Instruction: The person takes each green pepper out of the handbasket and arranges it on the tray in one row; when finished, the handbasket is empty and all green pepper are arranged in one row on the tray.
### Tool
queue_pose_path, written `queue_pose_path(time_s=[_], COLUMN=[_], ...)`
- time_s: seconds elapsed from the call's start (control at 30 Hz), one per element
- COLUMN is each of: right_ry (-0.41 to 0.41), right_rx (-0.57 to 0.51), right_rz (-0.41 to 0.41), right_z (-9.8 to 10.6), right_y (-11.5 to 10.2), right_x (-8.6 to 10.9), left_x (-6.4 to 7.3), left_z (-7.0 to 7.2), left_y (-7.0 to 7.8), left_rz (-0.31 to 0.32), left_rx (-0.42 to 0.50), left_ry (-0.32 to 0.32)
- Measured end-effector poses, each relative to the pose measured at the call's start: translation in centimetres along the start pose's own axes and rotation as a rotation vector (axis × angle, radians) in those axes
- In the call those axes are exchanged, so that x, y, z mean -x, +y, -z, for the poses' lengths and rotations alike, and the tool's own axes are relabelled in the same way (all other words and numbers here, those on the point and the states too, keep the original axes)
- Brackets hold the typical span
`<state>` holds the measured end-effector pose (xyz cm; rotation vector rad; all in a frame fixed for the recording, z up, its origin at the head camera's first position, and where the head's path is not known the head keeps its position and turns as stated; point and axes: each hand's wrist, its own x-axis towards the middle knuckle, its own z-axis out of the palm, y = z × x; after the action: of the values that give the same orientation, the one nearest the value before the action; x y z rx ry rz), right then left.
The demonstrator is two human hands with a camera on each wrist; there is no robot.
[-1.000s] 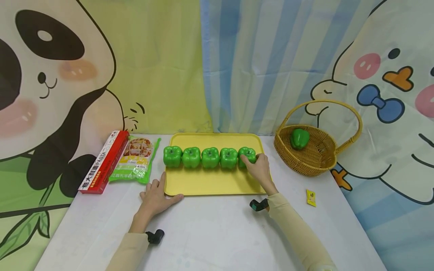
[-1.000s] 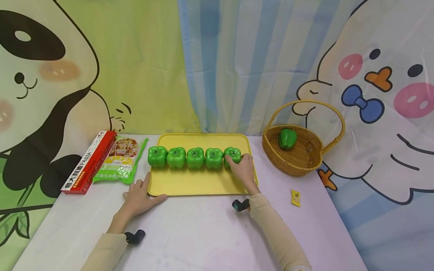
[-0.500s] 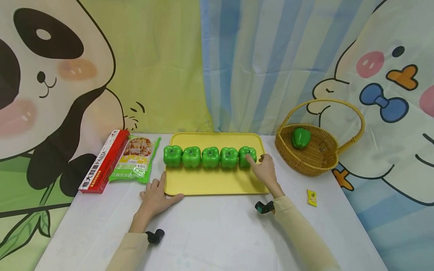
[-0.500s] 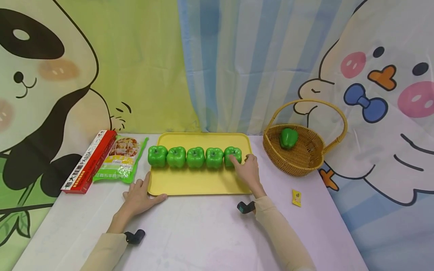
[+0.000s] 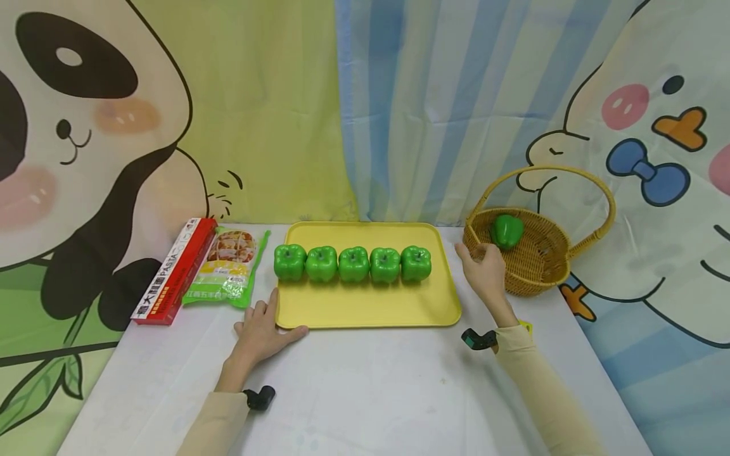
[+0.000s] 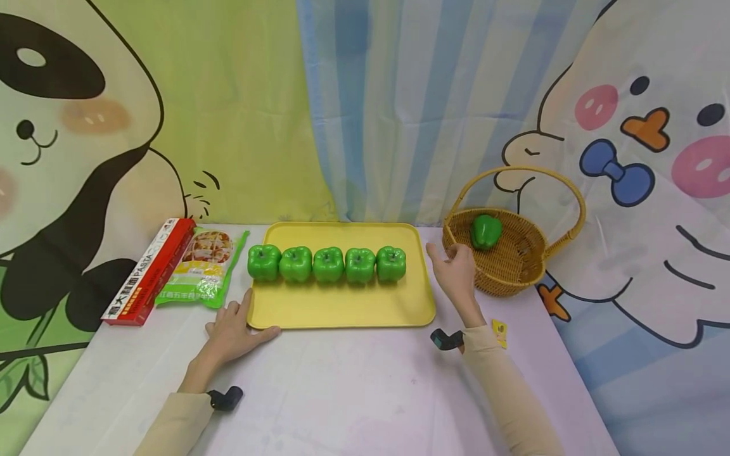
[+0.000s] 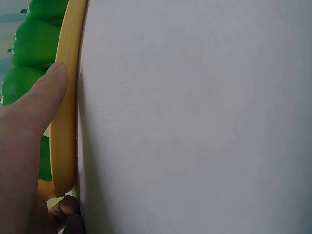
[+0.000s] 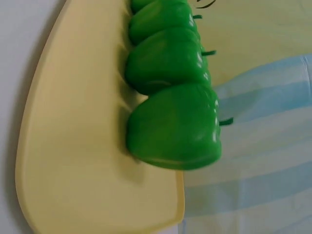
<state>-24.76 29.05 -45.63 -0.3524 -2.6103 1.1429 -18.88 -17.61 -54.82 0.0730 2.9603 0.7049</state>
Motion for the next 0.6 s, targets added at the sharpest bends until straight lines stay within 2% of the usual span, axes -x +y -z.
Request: queue_pose_path(time_s=[0.17, 0.43, 0.6], right_ry=[0.057, 0.082, 0.08], right_rx=[0.011, 0.004, 0.0], right_rz=[0.02, -0.031, -0.063], right_z=[1.6, 4.5, 6.3], right_y=[0.6, 1.1, 1.8], right_x=[-0.9, -3.5, -5.6], left_x=[-0.1, -0.1, 0.0], left_z=[-0.1, -0.2, -0.2], left_y=[-0.1, -0.4, -0.2], left_rz=[0.004, 0.003, 0.005], left_rx=[-0.003, -0.011, 0.002], left_ry=[-0.006, 0.016, 0.005])
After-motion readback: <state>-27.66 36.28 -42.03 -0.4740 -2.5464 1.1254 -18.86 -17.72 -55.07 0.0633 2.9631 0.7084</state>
